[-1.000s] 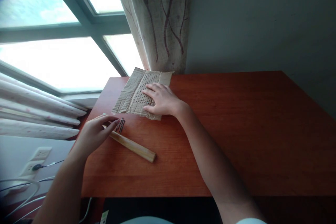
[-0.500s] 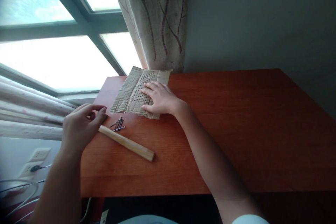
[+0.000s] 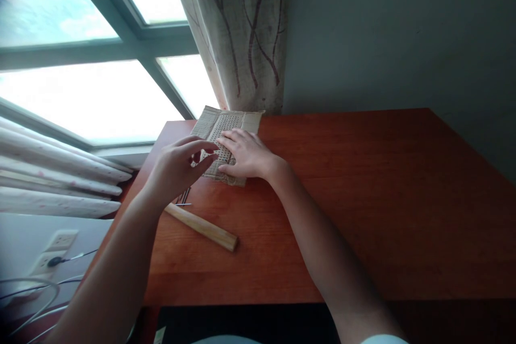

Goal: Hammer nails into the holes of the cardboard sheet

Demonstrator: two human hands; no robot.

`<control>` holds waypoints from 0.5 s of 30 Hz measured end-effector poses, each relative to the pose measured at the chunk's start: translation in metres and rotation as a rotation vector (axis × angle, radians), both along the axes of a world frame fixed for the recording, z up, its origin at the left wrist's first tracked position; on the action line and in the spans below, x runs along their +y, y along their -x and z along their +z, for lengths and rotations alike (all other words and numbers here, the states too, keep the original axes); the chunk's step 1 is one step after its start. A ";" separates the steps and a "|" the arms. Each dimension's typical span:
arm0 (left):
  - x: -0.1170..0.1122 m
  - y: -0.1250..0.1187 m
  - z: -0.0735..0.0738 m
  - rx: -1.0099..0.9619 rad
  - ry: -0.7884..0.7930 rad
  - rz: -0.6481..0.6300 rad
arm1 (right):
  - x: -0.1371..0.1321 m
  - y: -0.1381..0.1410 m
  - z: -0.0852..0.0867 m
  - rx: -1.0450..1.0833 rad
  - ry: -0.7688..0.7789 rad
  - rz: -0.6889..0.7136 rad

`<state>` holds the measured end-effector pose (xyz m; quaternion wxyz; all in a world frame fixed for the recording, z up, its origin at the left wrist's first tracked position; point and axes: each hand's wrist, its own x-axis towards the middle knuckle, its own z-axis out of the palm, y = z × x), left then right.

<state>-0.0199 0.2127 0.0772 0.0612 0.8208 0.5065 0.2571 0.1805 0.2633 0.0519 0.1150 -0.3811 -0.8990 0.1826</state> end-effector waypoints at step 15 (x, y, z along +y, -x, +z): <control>0.000 -0.017 0.002 -0.202 -0.095 0.008 | 0.003 -0.002 -0.003 0.009 0.016 0.007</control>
